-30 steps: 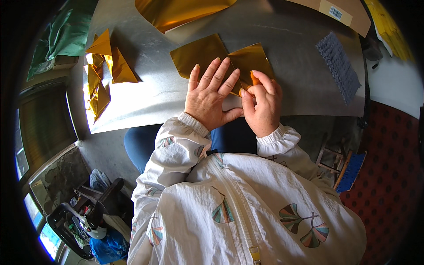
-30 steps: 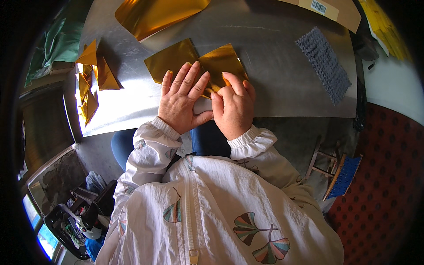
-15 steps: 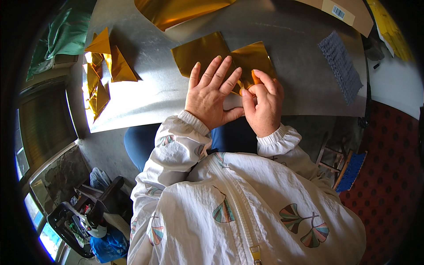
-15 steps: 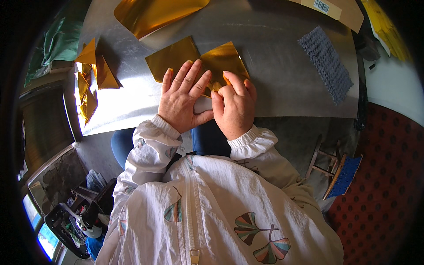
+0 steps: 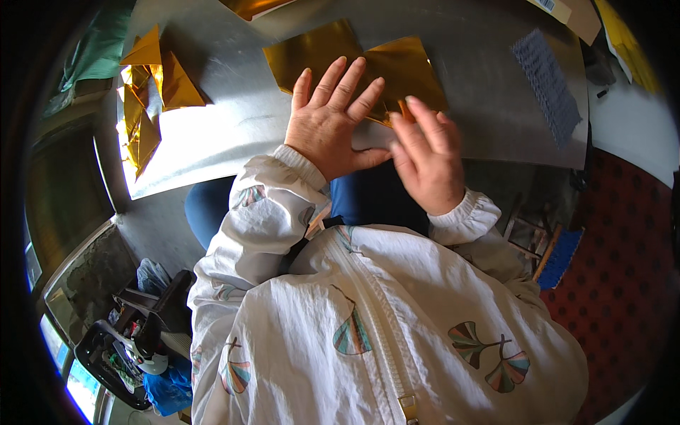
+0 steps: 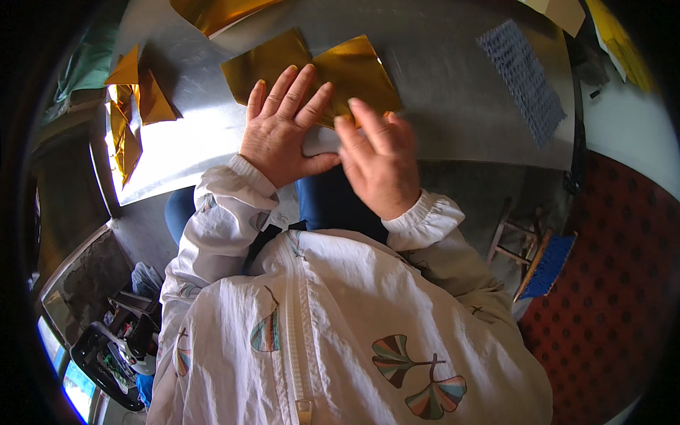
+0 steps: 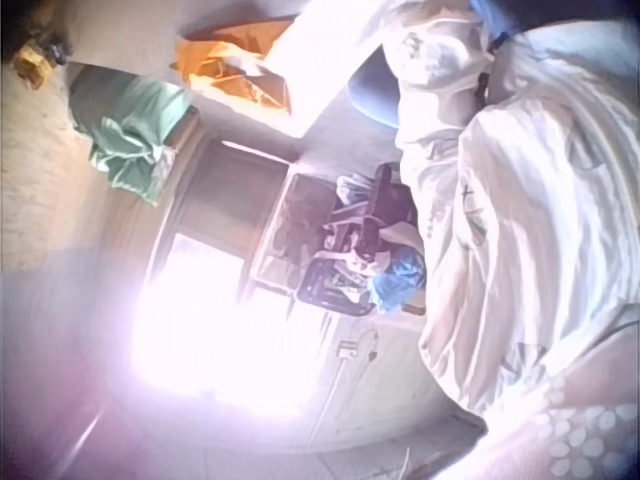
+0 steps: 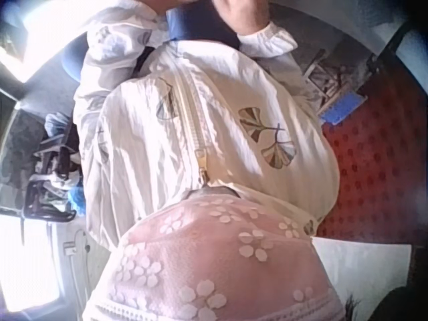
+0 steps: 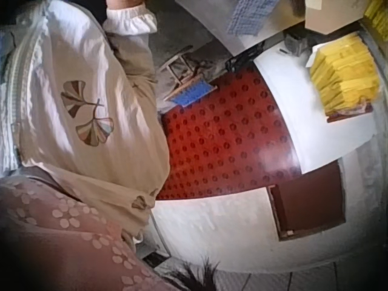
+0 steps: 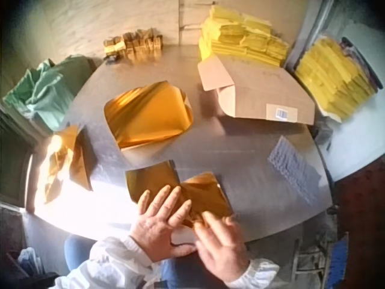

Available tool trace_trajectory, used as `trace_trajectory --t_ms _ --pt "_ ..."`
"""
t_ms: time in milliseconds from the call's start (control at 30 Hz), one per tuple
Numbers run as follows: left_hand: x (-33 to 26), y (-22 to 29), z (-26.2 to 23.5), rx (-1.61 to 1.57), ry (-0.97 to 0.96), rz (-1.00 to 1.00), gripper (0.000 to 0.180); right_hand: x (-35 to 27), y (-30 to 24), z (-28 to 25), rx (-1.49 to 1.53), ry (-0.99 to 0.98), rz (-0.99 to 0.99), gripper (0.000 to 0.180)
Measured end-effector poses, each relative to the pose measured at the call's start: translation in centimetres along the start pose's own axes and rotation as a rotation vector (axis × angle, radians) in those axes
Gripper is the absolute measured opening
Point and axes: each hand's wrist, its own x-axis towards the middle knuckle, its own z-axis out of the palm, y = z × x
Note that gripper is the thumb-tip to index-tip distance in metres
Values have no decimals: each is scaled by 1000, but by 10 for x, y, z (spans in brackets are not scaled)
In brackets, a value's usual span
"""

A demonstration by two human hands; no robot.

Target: The person folds a single sheet of gold-colored paper by hand into a triangular origami shape. They repeatedly crease edges, fold corners inward, and tuck flaps to form a compact triangular packet.

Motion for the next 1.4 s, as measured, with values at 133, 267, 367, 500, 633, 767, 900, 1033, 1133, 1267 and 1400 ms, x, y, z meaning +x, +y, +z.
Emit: trace_trajectory --t_ms 133,267,367,500,633,767,900,1033,1133,1267,1400 --pt "1 0 -1 -6 -11 2 93 0 -4 1 -110 -183 60 44" --pt "1 -1 -3 -16 -44 13 96 -3 -3 1 -106 -160 43 45" --pt "0 -1 -3 -29 -46 15 97 -7 -2 3 -78 -166 41 46" --pt "1 -2 -5 -27 -62 13 97 -8 -2 6 -86 -178 27 47" --pt "2 -3 -7 -33 -68 42 98 -9 -5 7 -109 -193 52 47" --pt "1 -5 -6 -49 -63 57 100 -8 -6 4 -124 -199 40 46" --pt "1 -17 -7 -24 -84 99 99 -6 -6 3 -160 -238 38 48" --pt "0 -27 -10 -16 -101 99 97 -7 -7 1 -160 -270 40 50" --pt "0 -43 -11 67 -58 105 94 -8 -6 2 -159 -264 41 52" --pt "1 -63 -13 167 -7 -23 83 -9 -7 5 -147 -238 44 54" --pt "3 -60 -17 331 91 -439 77 -10 -10 8 -107 -222 84 57"
